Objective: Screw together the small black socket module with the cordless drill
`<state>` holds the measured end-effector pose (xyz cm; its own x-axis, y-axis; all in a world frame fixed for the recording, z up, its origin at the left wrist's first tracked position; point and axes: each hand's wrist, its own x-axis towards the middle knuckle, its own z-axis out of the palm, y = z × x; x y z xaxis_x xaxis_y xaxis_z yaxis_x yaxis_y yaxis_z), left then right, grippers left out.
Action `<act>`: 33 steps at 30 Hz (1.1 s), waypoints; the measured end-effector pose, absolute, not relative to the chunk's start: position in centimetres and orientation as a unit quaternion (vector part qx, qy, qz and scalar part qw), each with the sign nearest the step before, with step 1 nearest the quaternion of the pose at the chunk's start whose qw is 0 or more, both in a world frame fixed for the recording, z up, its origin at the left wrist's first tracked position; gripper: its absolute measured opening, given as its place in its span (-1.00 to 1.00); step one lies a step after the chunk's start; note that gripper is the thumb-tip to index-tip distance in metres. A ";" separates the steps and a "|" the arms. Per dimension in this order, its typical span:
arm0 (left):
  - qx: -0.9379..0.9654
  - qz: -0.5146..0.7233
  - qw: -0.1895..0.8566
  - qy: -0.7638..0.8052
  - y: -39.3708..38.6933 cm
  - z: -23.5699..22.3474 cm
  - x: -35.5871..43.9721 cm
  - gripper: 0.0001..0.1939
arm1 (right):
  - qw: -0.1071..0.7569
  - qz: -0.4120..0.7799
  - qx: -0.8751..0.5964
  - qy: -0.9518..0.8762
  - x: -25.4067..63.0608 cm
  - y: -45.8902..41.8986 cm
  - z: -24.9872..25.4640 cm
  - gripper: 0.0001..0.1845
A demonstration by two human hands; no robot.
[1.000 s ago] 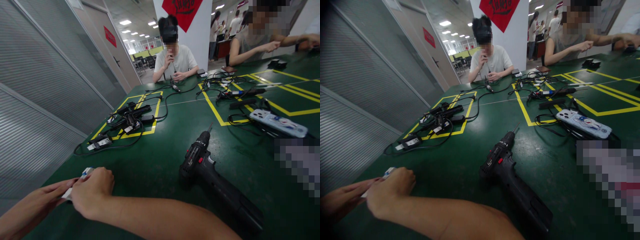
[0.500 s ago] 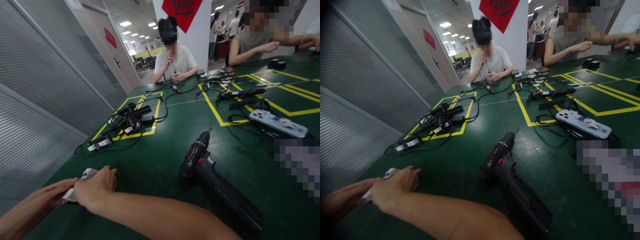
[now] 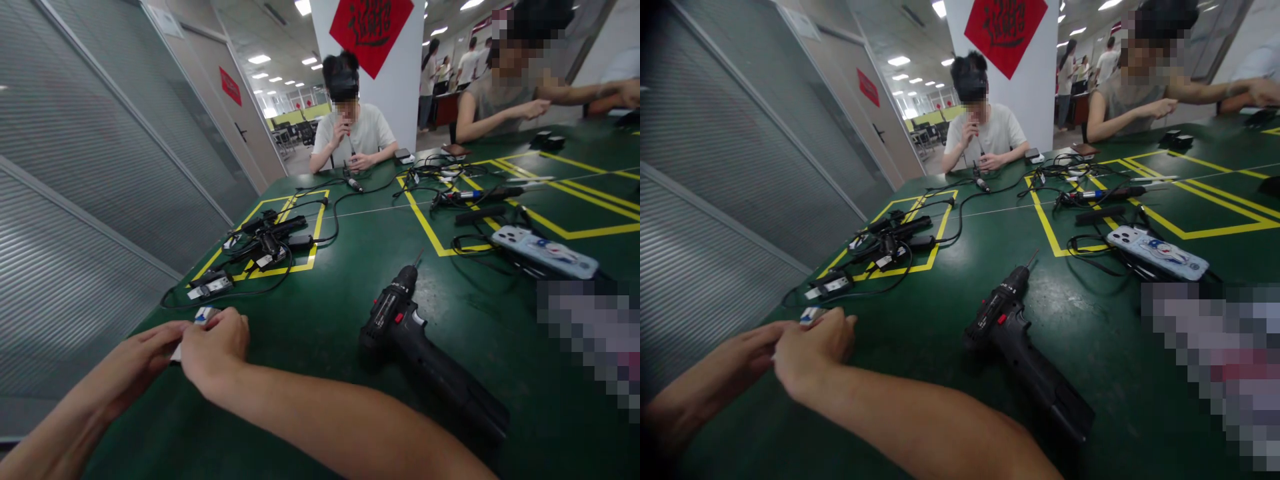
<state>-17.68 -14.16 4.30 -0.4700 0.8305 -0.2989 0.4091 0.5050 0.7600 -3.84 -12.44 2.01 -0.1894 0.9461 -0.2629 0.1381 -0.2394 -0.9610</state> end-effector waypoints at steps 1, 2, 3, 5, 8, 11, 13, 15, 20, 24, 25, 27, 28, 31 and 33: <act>0.397 0.336 0.381 0.765 -13.3 4.5 -17.3 -0.59 | 0.349 0.577 -0.533 -0.512 -3.1 -11.7 2.7 -0.78; 0.404 0.356 0.396 0.744 -12.3 4.6 -16.7 -0.57 | 0.352 0.571 -0.532 -0.516 -2.4 -10.8 3.4 -0.76; 0.409 0.385 0.389 0.730 -11.1 4.8 -16.1 -0.58 | 0.351 0.567 -0.529 -0.524 -1.5 -9.8 4.0 -0.74; 0.442 0.428 0.381 0.690 -8.5 5.2 -14.2 -0.67 | 0.349 0.563 -0.515 -0.545 0.8 -7.3 5.0 -0.73; 0.496 0.451 0.369 0.644 -4.1 6.0 -9.7 -0.69 | 0.347 0.552 -0.505 -0.567 5.5 -3.2 5.4 -0.69; 0.594 0.432 0.342 0.586 0.3 5.8 -3.4 -0.65 | 0.340 0.538 -0.527 -0.563 11.8 0.2 4.6 -0.66; 0.658 0.410 0.353 0.524 3.1 4.7 1.0 -0.60 | 0.332 0.520 -0.554 -0.559 16.1 1.5 3.5 -0.66; 0.711 0.378 0.374 0.460 5.5 3.3 4.9 -0.57 | 0.323 0.488 -0.587 -0.559 20.1 2.1 2.3 -0.65; 0.769 0.295 0.440 0.359 9.2 0.2 10.6 -0.54 | 0.275 0.377 -0.669 -0.578 26.3 1.4 -0.1 -0.65; 0.804 0.236 0.429 0.338 9.7 -0.3 11.3 -0.52 | 0.229 0.278 -0.706 -0.610 27.3 0.6 -1.2 -0.65; 0.812 0.228 0.419 0.337 9.7 -0.4 11.3 -0.53 | 0.218 0.257 -0.711 -0.617 27.2 0.4 -1.5 -0.64; 0.821 0.220 0.408 0.333 9.5 -0.7 11.1 -0.56 | 0.198 0.220 -0.719 -0.629 26.8 0.2 -1.8 -0.64; 0.822 0.220 0.408 0.331 9.4 -0.9 10.9 -0.57 | 0.190 0.203 -0.721 -0.635 26.6 0.0 -1.9 -0.64; 0.819 0.235 0.403 0.335 9.2 -1.6 10.7 -0.57 | 0.168 0.160 -0.718 -0.656 26.2 -0.3 -1.8 -0.64; 0.819 0.251 0.386 0.343 9.0 -2.0 10.7 -0.59 | 0.157 0.139 -0.713 -0.669 26.2 -0.5 -1.5 -0.64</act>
<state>10.69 8.97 -2.02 0.6386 0.7556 0.1458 0.3687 -0.4667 0.8039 26.18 -0.53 -1.54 0.0651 0.9978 0.0122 0.9109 -0.0545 -0.4091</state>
